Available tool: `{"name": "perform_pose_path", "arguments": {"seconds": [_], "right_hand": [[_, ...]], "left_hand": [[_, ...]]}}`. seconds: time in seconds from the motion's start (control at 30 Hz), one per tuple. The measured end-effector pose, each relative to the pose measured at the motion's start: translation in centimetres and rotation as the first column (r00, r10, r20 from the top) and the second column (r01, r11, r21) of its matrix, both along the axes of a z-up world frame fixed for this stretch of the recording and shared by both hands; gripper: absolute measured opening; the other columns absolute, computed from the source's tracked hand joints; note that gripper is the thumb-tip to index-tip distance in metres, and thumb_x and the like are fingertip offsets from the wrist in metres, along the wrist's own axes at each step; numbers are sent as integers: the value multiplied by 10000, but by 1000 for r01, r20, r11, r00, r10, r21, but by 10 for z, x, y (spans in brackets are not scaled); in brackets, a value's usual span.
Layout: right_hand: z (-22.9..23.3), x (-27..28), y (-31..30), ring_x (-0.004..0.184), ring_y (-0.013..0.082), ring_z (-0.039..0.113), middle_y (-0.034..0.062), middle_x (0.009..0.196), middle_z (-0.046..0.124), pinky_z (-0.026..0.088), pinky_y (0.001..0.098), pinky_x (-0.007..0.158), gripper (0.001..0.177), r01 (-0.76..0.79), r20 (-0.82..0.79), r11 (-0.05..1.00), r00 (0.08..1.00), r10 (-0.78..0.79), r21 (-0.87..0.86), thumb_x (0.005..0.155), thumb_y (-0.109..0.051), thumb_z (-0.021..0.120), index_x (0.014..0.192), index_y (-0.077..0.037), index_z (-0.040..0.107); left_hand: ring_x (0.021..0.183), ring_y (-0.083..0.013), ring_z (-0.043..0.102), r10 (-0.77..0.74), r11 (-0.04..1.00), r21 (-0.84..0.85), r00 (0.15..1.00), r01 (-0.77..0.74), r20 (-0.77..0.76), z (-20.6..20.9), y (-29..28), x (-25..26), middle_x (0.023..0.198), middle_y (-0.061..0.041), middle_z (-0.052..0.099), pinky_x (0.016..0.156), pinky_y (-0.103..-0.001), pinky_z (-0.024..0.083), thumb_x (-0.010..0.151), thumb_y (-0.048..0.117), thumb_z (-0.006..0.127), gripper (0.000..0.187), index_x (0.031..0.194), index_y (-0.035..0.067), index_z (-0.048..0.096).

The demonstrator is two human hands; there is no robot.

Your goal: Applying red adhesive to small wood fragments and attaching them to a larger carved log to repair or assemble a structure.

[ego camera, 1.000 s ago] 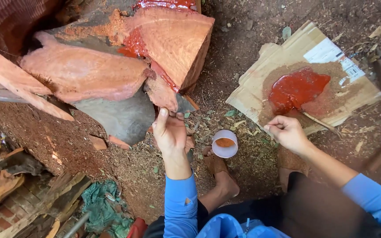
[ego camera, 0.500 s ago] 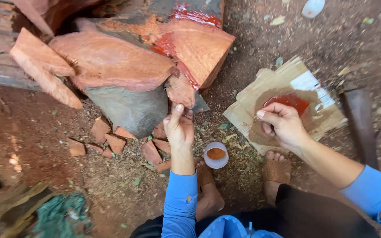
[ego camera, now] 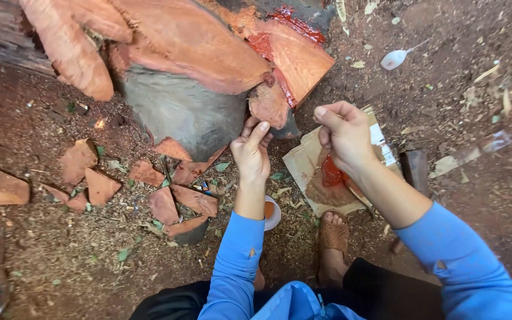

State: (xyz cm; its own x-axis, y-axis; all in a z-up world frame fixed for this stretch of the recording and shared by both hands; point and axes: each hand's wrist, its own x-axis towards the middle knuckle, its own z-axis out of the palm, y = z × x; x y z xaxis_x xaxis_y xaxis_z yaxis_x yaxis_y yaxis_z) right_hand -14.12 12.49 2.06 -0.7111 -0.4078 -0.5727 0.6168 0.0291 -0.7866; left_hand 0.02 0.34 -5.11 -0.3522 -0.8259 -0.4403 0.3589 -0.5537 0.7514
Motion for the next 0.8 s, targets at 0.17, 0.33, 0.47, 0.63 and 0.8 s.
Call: {"name": "perform_pose_path", "arguments": {"seconds": [0.17,0.33,0.47,0.63,0.8], "right_hand": [[17,18,-29,376,101,514,130,795,681,357,227,330,85,-21,-152,997,988,32,75,965,-75,685,961,0,645],[36,29,-39,382,102,530,125,805,663,374,227,325,87,-18,-229,991,972,48,135,998,-49,593,1023,25,631],[28,18,-19,383,109,540,70,720,625,361,241,320,139,-41,-258,984,962,86,175,999,-60,641,1105,19,598],[13,15,74,348,162,528,109,565,583,314,258,308,125,-225,-268,900,903,336,372,959,-36,680,1037,10,594],[-70,47,214,629,339,736,180,704,735,570,455,643,106,-400,-104,512,703,704,760,879,-105,712,969,-58,682]], "left_hand": [[629,-146,735,-3,1000,17,1000,3,12,13,0,-3,778,-77,750,615,-213,628,756,-8,859,338,1067,-23,728],[601,-134,731,-15,999,38,999,14,32,14,-1,-2,726,-87,751,615,-207,601,737,12,892,385,1083,-18,726],[588,-139,734,-20,999,50,999,19,30,15,-1,-2,697,-91,742,619,-207,609,723,9,905,414,1092,-8,719],[582,-142,728,-23,999,39,999,22,28,14,-3,-2,692,-96,734,624,-219,604,727,13,904,403,1075,-29,704],[719,-173,731,-21,999,29,1000,21,15,-1,-2,-1,918,-77,748,616,-275,634,733,-18,889,360,1060,-30,740]]}}
